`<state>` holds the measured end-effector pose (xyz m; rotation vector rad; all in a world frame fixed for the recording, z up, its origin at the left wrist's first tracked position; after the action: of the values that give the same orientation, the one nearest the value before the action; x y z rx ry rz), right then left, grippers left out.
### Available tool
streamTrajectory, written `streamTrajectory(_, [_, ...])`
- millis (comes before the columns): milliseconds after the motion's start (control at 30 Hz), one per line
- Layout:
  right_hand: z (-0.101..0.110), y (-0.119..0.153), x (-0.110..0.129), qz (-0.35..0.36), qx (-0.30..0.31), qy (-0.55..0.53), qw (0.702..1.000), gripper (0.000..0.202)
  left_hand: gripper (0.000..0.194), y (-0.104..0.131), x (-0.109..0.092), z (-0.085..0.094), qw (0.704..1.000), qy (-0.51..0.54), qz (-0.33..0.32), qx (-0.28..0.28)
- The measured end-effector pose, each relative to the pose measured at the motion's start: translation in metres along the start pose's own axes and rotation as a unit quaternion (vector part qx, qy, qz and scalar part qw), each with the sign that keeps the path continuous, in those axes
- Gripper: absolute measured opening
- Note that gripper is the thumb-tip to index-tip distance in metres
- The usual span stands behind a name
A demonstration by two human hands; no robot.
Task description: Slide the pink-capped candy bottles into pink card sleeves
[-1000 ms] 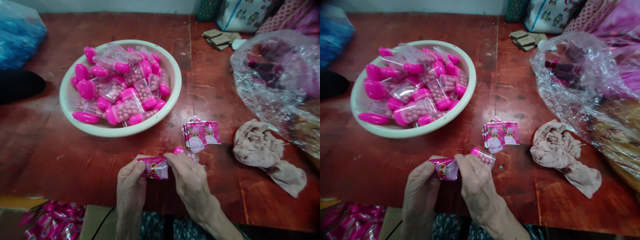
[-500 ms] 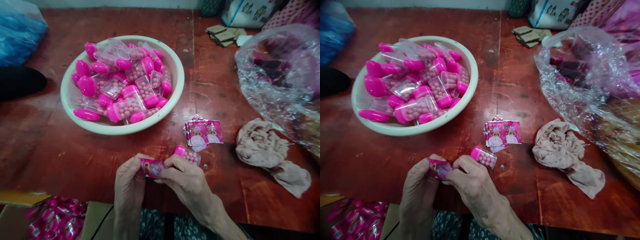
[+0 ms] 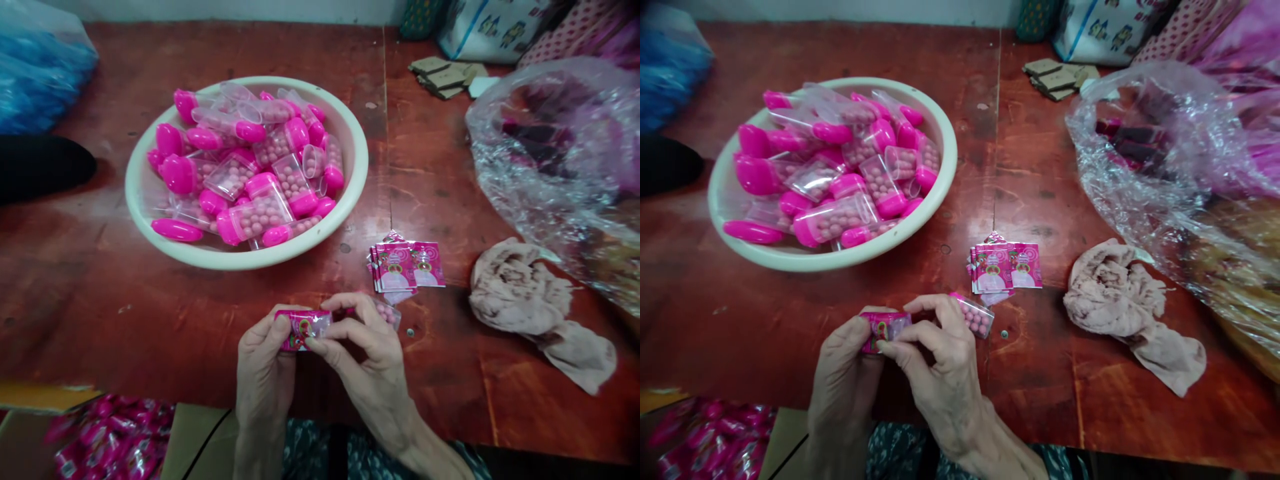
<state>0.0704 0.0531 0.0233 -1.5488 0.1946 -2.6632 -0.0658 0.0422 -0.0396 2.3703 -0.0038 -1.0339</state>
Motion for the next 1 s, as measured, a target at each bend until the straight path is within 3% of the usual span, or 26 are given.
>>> streamTrajectory(100, [0.003,0.004,0.0,-0.012,-0.025,-0.021,0.999,0.012,0.014,0.0,-0.001,0.0,1.0,0.018,-0.017,-0.009])
streamTrajectory(233, [0.022,0.005,-0.007,-0.013,-0.068,0.007,0.998,0.015,0.015,-0.003,-0.006,0.008,0.997,0.046,-0.044,-0.039])
streamTrajectory(333, [0.031,0.003,-0.019,0.013,-0.067,0.17,0.983,0.005,0.014,-0.006,-0.01,0.018,0.993,0.06,-0.07,-0.068])
streamTrajectory(433, [0.026,0.003,-0.035,0.005,-0.02,0.338,0.941,0.031,0.015,-0.006,-0.01,0.022,0.993,0.064,-0.069,-0.071])
streamTrajectory(500, [0.024,0.004,-0.042,-0.018,0.003,0.367,0.93,0.02,0.015,-0.006,-0.01,0.02,0.994,0.065,-0.069,-0.063])
streamTrajectory(567, [0.023,0.006,-0.042,-0.053,0.018,0.313,0.948,0.006,0.014,-0.005,-0.01,0.018,0.994,0.065,-0.072,-0.052])
streamTrajectory(667, [0.02,0.01,-0.04,-0.137,0.078,0.139,0.978,0.012,0.015,-0.004,-0.01,0.013,0.996,0.048,-0.071,-0.034])
streamTrajectory(800, [0.013,0.012,-0.033,-0.19,0.13,0.003,0.973,0.018,0.016,-0.001,-0.01,0.007,0.997,0.017,-0.079,-0.003])
streamTrajectory(1000, [0.0,0.017,-0.034,-0.206,0.169,-0.066,0.962,0.02,0.015,0.003,-0.008,-0.002,0.995,-0.018,-0.08,0.047])
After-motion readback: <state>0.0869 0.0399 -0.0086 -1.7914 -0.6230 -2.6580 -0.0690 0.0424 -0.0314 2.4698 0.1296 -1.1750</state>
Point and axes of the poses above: each hand's wrist, its own y-axis away from the middle knuckle, its own z-axis out of the back of the hand, x = y × z, the point moved 7 cm from there along -y, towards the middle knuckle, and after that the axes turned 15 degrees about y, right-handed, at the moved point
